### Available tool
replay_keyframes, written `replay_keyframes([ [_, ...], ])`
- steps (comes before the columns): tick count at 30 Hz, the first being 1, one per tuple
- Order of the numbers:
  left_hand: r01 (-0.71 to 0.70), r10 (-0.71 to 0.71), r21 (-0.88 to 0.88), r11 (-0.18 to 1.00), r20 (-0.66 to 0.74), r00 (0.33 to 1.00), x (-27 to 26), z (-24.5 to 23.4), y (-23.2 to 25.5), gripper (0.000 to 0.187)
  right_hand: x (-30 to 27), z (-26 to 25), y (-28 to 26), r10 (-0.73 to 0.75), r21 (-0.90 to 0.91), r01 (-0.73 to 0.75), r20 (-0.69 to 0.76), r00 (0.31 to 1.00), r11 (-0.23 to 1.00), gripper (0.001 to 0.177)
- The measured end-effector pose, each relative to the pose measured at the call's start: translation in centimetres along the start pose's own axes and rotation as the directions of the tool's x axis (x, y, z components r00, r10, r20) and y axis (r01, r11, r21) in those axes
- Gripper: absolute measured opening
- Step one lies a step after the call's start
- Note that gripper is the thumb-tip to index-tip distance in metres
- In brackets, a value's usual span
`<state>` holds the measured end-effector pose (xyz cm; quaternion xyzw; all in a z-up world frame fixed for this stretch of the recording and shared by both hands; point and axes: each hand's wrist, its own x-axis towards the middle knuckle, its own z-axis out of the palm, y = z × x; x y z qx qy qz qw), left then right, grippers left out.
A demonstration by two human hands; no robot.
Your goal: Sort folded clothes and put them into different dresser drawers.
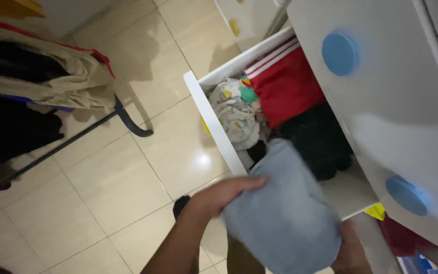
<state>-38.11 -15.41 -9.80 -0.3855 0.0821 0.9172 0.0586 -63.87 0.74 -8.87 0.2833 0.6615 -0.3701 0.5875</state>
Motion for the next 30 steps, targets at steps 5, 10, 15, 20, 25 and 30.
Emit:
replay_keyframes([
  [5, -0.144, 0.163, 0.291, 0.946, -0.042, 0.986, 7.8, 3.4, 2.9, 0.068, 6.7, -4.9, -1.5, -0.182, 0.069, 0.179, 0.054, 0.982, 0.981, 0.054],
  [10, -0.477, 0.511, 0.217, 0.852, -0.146, 0.847, 14.2, 5.4, 3.9, 0.064, 13.3, -2.1, -7.2, -0.659, 0.208, 0.626, 0.188, 0.729, 0.752, 0.044],
  [15, -0.501, 0.832, 0.664, 0.555, -0.435, 0.345, 18.4, 4.7, 1.5, 0.059, 15.0, 0.1, -8.0, -0.754, 0.229, 0.720, 0.128, 0.645, 0.655, 0.046],
  [20, -0.570, 0.949, 0.763, 0.305, -0.295, 0.112, 9.6, 6.9, -0.8, 0.042, 12.3, 0.3, -3.9, -0.971, -0.578, 0.801, 0.056, 0.231, 0.157, 0.054],
  [25, -0.265, 0.923, 0.925, 0.274, -0.330, -0.198, 1.5, 5.6, -3.9, 0.032, 5.9, 5.2, -1.2, -0.872, -0.834, 0.313, 0.489, 0.034, -0.455, 0.084],
  [30, -0.328, 0.799, 0.754, 0.569, -0.601, 0.003, 1.9, 1.9, -6.4, 0.046, 9.7, 6.9, -4.8, -0.786, -0.829, 0.215, 0.558, 0.266, -0.516, 0.071],
])
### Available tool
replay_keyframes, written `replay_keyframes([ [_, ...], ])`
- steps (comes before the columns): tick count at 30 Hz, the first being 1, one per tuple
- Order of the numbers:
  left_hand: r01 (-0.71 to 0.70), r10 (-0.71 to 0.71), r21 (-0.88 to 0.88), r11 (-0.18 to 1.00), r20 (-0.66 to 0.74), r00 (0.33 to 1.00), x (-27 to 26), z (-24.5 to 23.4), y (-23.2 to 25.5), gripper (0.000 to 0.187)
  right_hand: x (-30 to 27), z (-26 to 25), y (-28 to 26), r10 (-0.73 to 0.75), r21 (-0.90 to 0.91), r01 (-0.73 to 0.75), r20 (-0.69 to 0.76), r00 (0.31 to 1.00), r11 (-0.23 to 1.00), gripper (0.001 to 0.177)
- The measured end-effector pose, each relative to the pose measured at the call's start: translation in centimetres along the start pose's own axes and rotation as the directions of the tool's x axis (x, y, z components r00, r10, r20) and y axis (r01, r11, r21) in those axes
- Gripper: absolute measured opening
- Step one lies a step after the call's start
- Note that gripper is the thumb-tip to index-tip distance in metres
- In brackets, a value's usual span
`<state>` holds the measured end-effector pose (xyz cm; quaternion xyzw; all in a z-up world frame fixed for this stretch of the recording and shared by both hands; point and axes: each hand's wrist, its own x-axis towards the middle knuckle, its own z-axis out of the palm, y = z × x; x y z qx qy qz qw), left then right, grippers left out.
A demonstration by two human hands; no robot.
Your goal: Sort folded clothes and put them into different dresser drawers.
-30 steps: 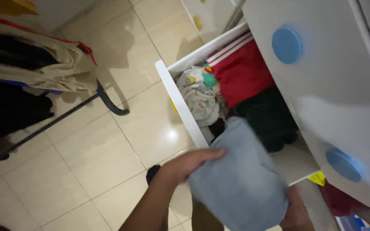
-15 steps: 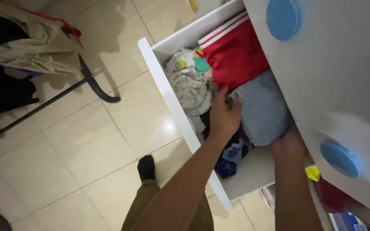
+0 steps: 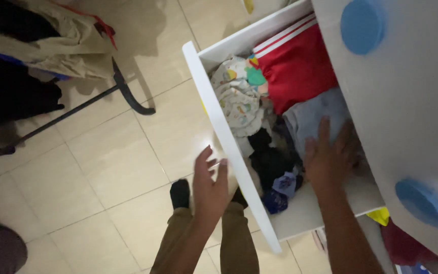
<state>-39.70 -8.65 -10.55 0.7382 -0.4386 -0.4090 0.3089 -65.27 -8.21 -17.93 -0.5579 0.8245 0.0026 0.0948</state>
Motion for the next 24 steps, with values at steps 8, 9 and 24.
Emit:
replay_keyframes([
  [8, 0.272, -0.173, -0.342, 0.899, 0.295, 0.940, -0.9, 1.3, 0.8, 0.067, -4.8, -4.1, -2.4, -0.077, 0.183, 0.091, -0.080, 0.994, 0.979, 0.056],
  [9, 0.347, -0.215, -0.372, 0.861, 0.352, 0.911, -1.0, 1.4, 1.4, 0.069, -6.3, -4.8, -2.5, -0.060, 0.347, 0.075, -0.053, 0.997, 0.935, 0.043],
  [24, 0.135, -0.015, -0.095, 0.986, 0.765, 0.644, 0.2, 12.7, 6.9, 0.070, -5.4, 3.0, 4.0, 0.080, 0.717, -0.154, 0.137, 0.987, 0.680, 0.056],
])
